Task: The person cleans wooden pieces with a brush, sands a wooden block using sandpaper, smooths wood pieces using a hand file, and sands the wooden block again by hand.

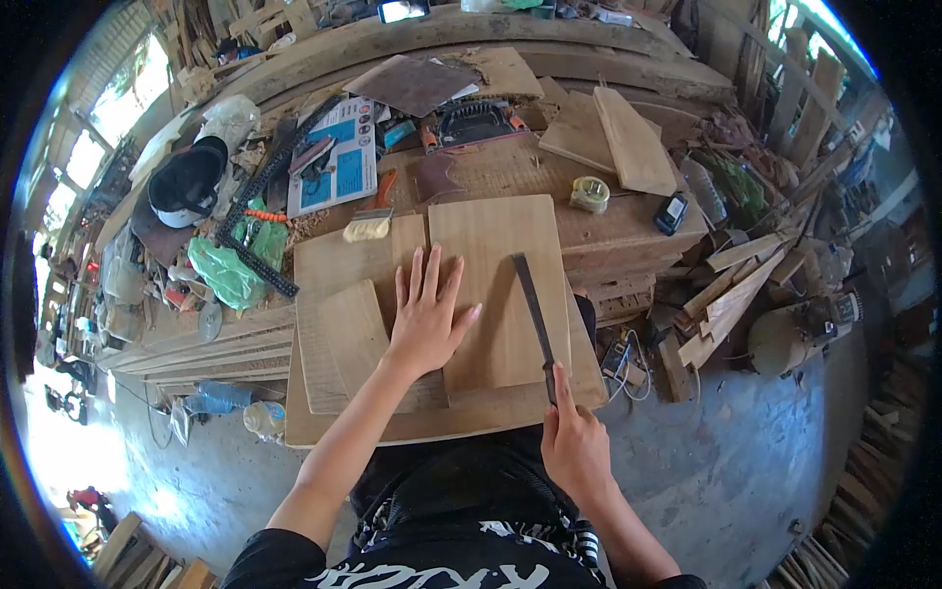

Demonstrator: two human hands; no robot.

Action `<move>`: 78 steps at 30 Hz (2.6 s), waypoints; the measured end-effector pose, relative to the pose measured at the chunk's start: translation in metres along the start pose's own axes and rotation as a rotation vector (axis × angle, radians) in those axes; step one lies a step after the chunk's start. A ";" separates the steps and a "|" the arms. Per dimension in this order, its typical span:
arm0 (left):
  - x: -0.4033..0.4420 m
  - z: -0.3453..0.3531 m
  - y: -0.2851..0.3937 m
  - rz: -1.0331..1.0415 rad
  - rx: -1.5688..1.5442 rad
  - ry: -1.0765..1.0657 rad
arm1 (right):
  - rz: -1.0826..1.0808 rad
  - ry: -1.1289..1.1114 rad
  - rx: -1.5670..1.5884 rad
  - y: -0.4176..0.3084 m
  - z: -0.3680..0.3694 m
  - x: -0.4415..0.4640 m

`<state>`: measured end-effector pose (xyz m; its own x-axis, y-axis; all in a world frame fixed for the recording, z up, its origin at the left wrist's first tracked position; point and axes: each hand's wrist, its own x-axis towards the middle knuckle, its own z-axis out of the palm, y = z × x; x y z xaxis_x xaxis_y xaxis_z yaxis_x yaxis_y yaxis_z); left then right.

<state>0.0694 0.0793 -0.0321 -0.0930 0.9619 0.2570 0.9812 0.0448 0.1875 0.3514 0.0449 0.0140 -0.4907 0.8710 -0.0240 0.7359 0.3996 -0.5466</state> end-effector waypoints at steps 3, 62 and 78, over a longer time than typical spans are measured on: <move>-0.002 0.000 -0.001 -0.009 0.001 -0.014 | -0.045 0.021 -0.031 -0.003 0.010 0.026; -0.005 -0.003 0.002 -0.013 0.001 -0.017 | 0.074 0.046 -0.065 0.014 0.010 0.048; -0.023 -0.004 0.012 0.192 -0.289 0.265 | -0.118 -0.083 0.276 -0.023 0.043 0.059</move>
<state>0.0822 0.0568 -0.0316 0.0096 0.8413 0.5405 0.9010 -0.2418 0.3603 0.2853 0.0750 -0.0113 -0.6101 0.7923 -0.0088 0.5229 0.3942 -0.7558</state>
